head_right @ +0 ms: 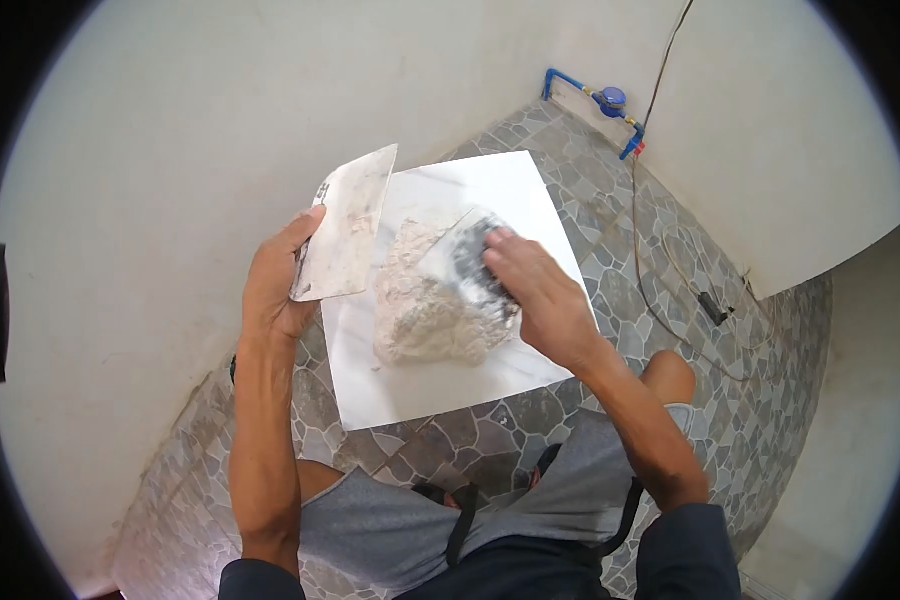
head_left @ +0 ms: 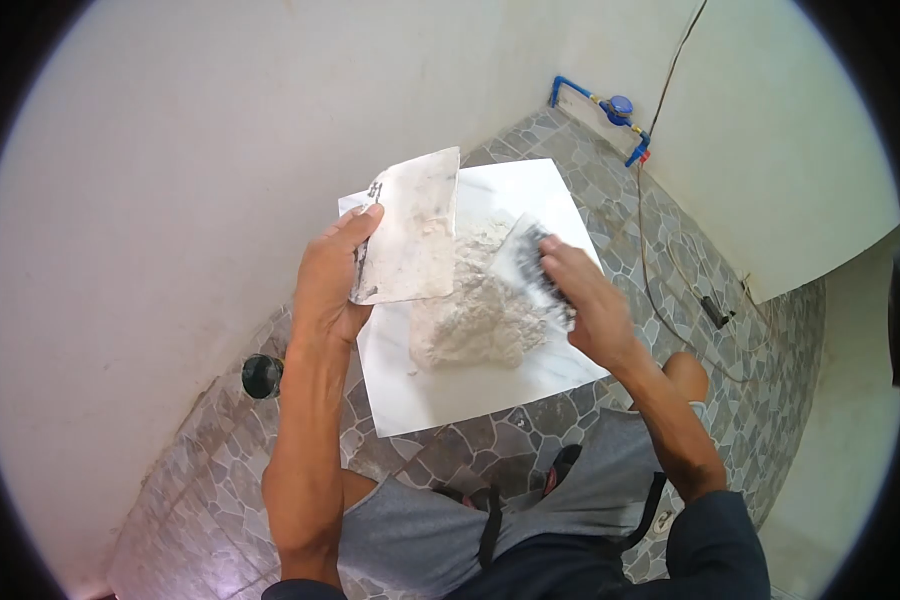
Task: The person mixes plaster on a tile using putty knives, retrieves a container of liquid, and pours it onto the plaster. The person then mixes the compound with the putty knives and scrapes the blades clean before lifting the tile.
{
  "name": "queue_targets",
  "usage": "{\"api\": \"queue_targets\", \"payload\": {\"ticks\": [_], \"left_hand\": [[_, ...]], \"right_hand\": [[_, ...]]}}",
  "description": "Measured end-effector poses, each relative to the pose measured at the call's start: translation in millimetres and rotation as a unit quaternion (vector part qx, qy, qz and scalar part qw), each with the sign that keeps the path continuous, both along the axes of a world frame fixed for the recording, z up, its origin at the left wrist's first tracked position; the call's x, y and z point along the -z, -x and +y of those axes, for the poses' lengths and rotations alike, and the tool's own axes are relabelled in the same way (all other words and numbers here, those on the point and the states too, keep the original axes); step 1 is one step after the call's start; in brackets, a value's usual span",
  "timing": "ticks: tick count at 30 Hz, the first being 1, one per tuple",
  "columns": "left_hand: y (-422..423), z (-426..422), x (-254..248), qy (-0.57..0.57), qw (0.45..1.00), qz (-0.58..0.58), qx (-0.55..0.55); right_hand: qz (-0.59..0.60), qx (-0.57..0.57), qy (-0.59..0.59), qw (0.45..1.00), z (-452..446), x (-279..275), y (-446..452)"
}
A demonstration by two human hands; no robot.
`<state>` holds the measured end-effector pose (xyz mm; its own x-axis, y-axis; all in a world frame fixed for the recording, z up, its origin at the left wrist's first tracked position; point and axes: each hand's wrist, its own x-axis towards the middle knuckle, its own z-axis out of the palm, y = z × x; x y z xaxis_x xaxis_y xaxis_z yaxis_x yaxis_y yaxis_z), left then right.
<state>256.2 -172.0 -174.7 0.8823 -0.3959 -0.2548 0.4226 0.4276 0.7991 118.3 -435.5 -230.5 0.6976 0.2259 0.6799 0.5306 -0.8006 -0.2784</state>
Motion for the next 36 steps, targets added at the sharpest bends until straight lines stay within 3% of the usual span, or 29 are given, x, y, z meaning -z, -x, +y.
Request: {"api": "queue_targets", "payload": {"ticks": [4,5,8,11,19,29,36], "left_hand": [[7,-11,-4,-0.081,0.993,-0.070,-0.040],[10,-15,-4,-0.103,0.989,-0.094,-0.054],[7,-14,6,-0.257,0.921,-0.280,-0.082],[11,-26,7,-0.277,0.869,-0.387,-0.137],[14,-32,5,-0.289,0.865,-0.386,-0.139],[8,-32,12,-0.278,0.870,-0.361,-0.192],[6,-33,12,-0.300,0.854,-0.361,-0.224]], "right_hand": [[-0.040,0.006,-0.068,0.997,19,-48,-1],[-0.058,0.012,-0.038,0.997,16,-57,-8],[-0.012,0.088,0.036,0.995,16,-84,-23],[-0.015,0.074,0.094,0.993,11,-84,-43],[0.009,0.026,0.125,0.992,11,-64,-64],[0.092,-0.018,0.245,0.965,18,-42,-17],[0.133,-0.042,0.222,0.965,3,-27,-4]]}}
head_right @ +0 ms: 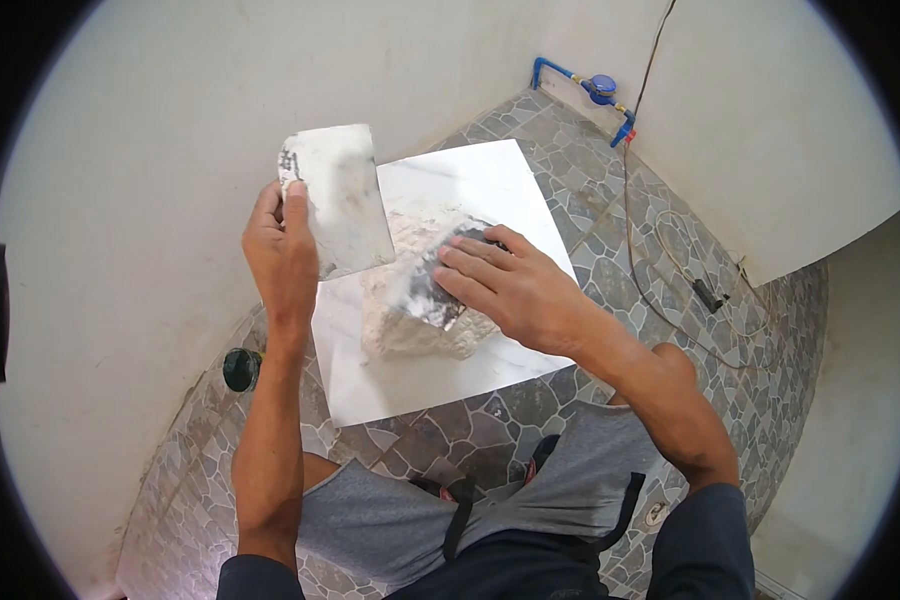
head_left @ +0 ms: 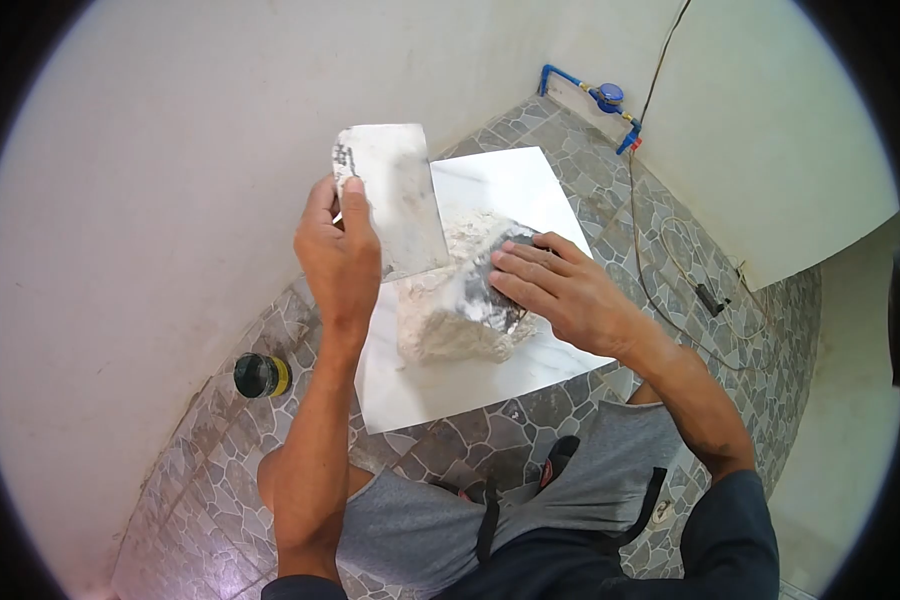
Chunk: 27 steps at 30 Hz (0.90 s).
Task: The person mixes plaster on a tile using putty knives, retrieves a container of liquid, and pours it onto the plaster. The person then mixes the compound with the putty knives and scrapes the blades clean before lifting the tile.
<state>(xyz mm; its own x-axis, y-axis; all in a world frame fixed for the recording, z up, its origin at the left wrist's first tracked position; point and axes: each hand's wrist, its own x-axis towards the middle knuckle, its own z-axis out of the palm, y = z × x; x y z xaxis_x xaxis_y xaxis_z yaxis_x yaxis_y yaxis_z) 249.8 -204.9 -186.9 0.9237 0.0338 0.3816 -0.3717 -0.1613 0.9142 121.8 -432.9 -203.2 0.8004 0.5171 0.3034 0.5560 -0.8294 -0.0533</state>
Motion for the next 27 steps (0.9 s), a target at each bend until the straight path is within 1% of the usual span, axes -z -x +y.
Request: {"api": "queue_targets", "payload": {"ticks": [2,5,8,11,14,17,20,23,26,27], "left_hand": [[-3,3,-1,0.000,1.000,-0.008,-0.014],[-5,9,-8,-0.006,1.000,-0.015,-0.021],[-2,10,-13,0.002,1.000,0.011,-0.023],[-2,8,-12,0.018,0.999,0.024,-0.018],[-2,8,-9,0.011,0.999,0.038,0.002],[0,6,-9,-0.010,0.999,0.028,0.013],[1,4,-9,-0.013,1.000,0.006,0.018],[2,5,-11,-0.041,0.998,-0.042,0.003],[17,3,-23,-0.067,0.997,-0.030,0.008],[19,0,-20,-0.096,0.993,-0.071,0.005]], "right_hand": [[0.012,0.000,0.004,1.000,-6,4,4],[0.055,0.055,-0.075,0.994,-11,-3,7],[0.050,0.121,-0.243,0.961,-8,-9,8],[0.125,0.198,-0.301,0.924,-8,-26,11],[0.127,0.196,-0.351,0.907,-2,-33,11],[0.129,0.198,-0.342,0.910,0,-36,7],[0.139,0.236,-0.334,0.902,0,-39,3],[0.156,0.267,-0.362,0.879,-1,-37,1],[0.161,0.267,-0.426,0.850,-2,-27,-6],[0.166,0.274,-0.437,0.841,-2,-24,-9]]}}
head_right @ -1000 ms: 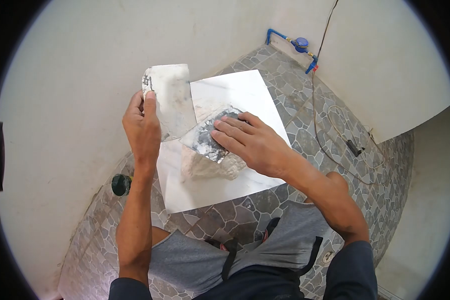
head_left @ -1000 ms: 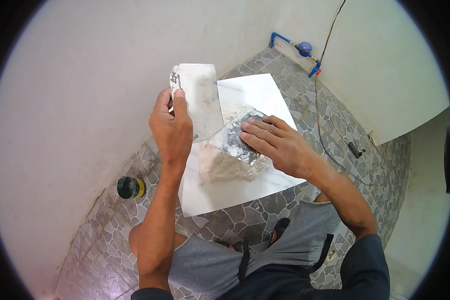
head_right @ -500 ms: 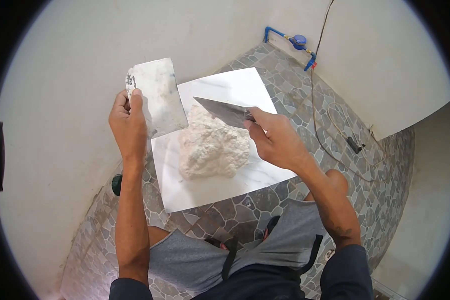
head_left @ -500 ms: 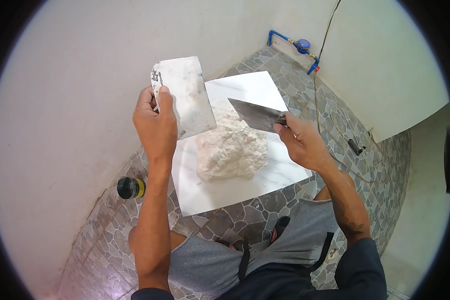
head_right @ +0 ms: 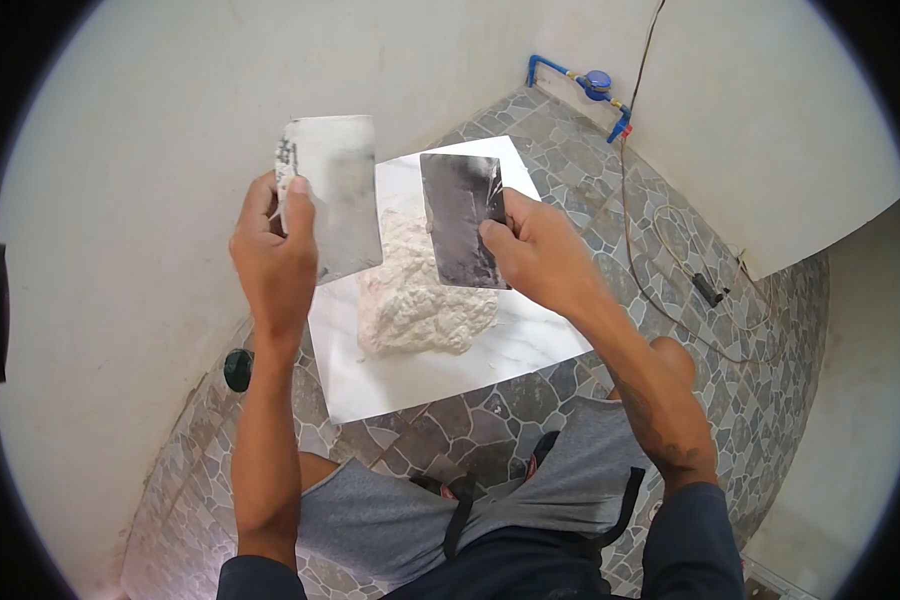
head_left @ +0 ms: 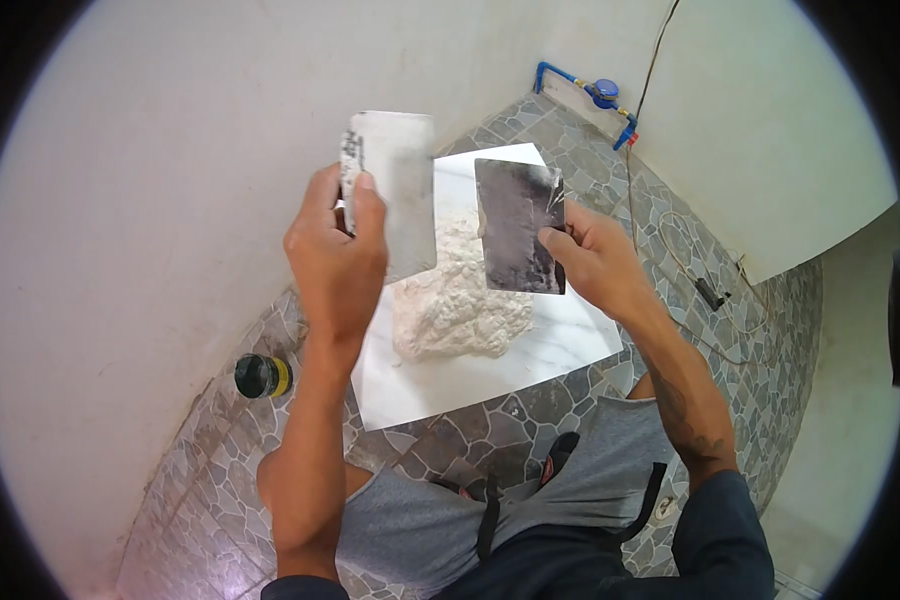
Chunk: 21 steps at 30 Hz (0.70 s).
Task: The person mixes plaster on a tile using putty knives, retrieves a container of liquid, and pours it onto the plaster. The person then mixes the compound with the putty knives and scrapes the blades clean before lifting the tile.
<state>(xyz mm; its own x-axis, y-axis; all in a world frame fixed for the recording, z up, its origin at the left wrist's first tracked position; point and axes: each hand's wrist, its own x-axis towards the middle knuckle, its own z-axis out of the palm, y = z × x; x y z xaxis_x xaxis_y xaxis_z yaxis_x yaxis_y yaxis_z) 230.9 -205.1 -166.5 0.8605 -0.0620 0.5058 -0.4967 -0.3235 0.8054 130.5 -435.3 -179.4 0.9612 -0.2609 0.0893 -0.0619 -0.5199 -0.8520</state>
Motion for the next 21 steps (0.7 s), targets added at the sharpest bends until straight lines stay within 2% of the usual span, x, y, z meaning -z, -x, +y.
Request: {"api": "queue_targets", "payload": {"ticks": [2,5,8,11,14,17,21], "left_hand": [[4,-6,7,-0.057,0.995,-0.081,-0.002],[23,-20,9,-0.068,0.989,-0.127,0.023],[31,-33,24,-0.085,0.984,-0.145,0.051],[24,-35,35,-0.111,0.976,-0.179,0.046],[16,-26,38,-0.134,0.975,-0.171,0.037],[13,-19,34,-0.143,0.969,-0.186,0.069],[4,-1,24,-0.175,0.942,-0.236,0.160]], "right_hand": [[0.011,0.017,-0.027,0.999,2,4,-3],[0.058,0.026,0.019,0.998,13,0,-4],[0.001,0.005,-0.060,0.998,29,-2,0],[-0.020,0.011,-0.063,0.998,32,2,6],[-0.019,0.017,-0.129,0.991,23,-7,21],[-0.050,0.079,-0.018,0.995,4,-25,36],[-0.090,0.084,0.072,0.990,-34,-23,39]]}}
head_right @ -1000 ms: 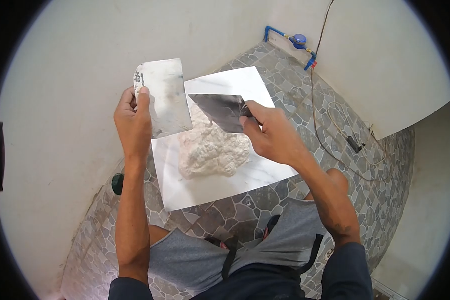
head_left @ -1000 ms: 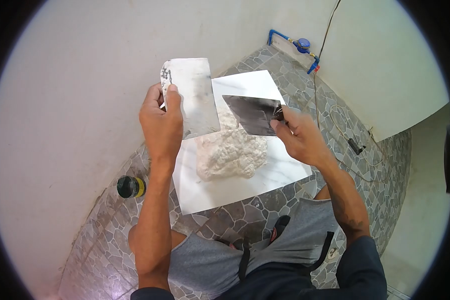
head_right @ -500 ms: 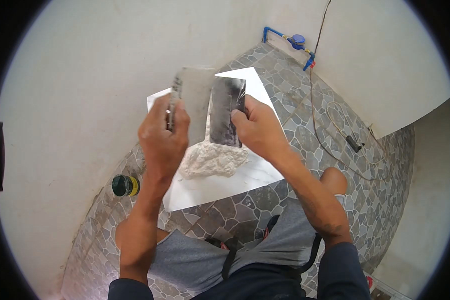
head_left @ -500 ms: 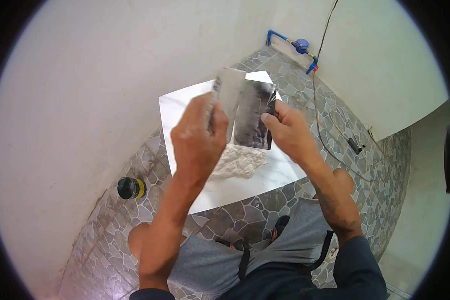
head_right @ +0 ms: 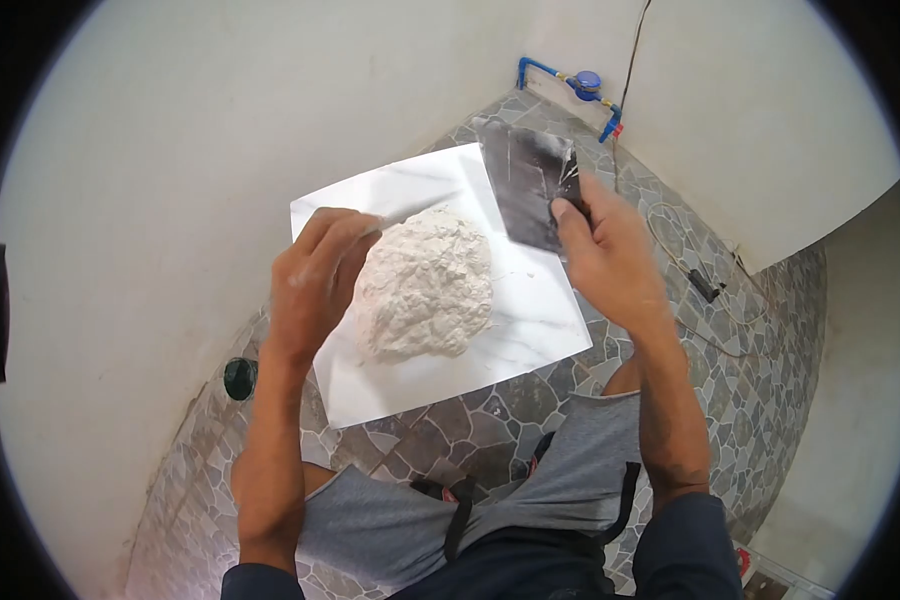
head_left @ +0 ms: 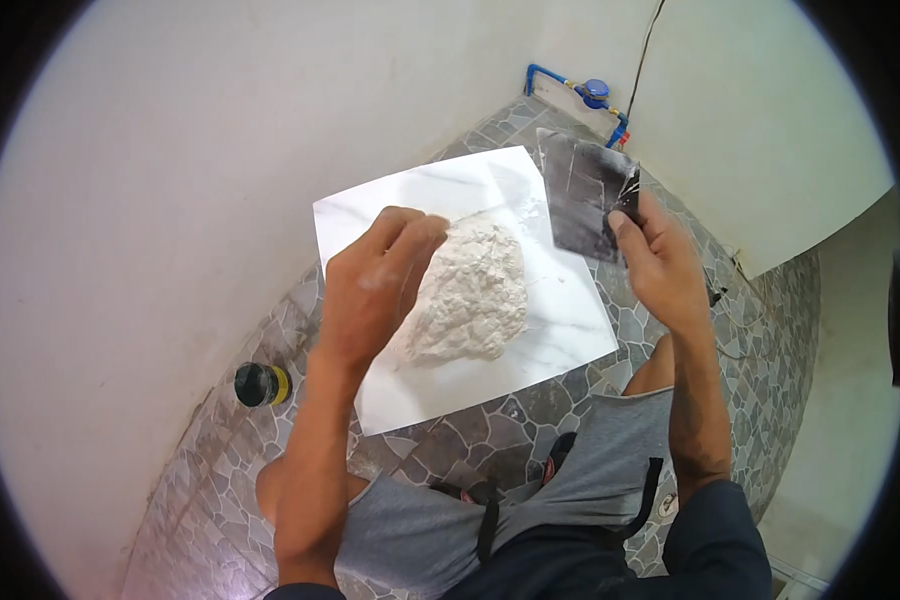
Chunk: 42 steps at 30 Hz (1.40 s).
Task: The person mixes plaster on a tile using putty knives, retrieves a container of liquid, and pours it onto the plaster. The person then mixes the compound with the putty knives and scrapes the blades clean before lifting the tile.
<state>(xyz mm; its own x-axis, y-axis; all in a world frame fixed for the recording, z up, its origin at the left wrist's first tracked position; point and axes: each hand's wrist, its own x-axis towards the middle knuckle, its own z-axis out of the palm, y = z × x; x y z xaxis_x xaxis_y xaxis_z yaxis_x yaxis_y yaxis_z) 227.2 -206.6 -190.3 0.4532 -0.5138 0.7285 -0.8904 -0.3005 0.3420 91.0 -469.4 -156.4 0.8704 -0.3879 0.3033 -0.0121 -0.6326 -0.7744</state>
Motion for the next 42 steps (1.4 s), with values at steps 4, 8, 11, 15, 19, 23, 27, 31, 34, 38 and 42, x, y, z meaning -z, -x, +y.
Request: {"api": "queue_targets", "payload": {"ticks": [4,8,11,15,19,23,27,31,34,38,42], "left_hand": [[-3,14,-1,-0.055,0.996,-0.055,0.038],[3,15,-6,-0.057,0.994,-0.077,0.046],[2,13,-4,-0.042,0.993,-0.097,0.055],[3,11,-4,-0.035,0.990,-0.115,0.074],[7,5,-2,0.022,0.989,-0.101,0.101],[9,9,-18,0.070,0.993,-0.006,0.090],[-4,11,-15,0.143,0.989,-0.016,0.032],[-2,20,-15,0.117,0.976,0.129,-0.128],[-8,21,-11,0.185,0.938,0.254,-0.145],[-19,29,-9,0.217,0.912,0.303,-0.170],[-52,55,11,0.311,0.814,0.472,-0.131]], "right_hand": [[0.016,-0.033,0.140,0.989,2,-38,11],[0.015,-0.133,0.214,0.968,-3,-42,9],[-0.009,-0.193,0.249,0.949,-3,-36,5],[0.006,-0.209,0.296,0.932,-4,-24,-13],[0.041,-0.217,0.275,0.936,-10,-5,-52],[0.066,-0.204,0.269,0.939,-10,5,-69],[0.061,-0.198,0.277,0.938,-8,12,-66],[0.054,-0.188,0.256,0.947,-2,6,-59],[0.055,-0.168,0.242,0.954,7,-5,-51],[0.103,-0.120,0.186,0.970,12,-21,-46],[0.129,-0.097,-0.047,0.986,-15,4,-52]]}}
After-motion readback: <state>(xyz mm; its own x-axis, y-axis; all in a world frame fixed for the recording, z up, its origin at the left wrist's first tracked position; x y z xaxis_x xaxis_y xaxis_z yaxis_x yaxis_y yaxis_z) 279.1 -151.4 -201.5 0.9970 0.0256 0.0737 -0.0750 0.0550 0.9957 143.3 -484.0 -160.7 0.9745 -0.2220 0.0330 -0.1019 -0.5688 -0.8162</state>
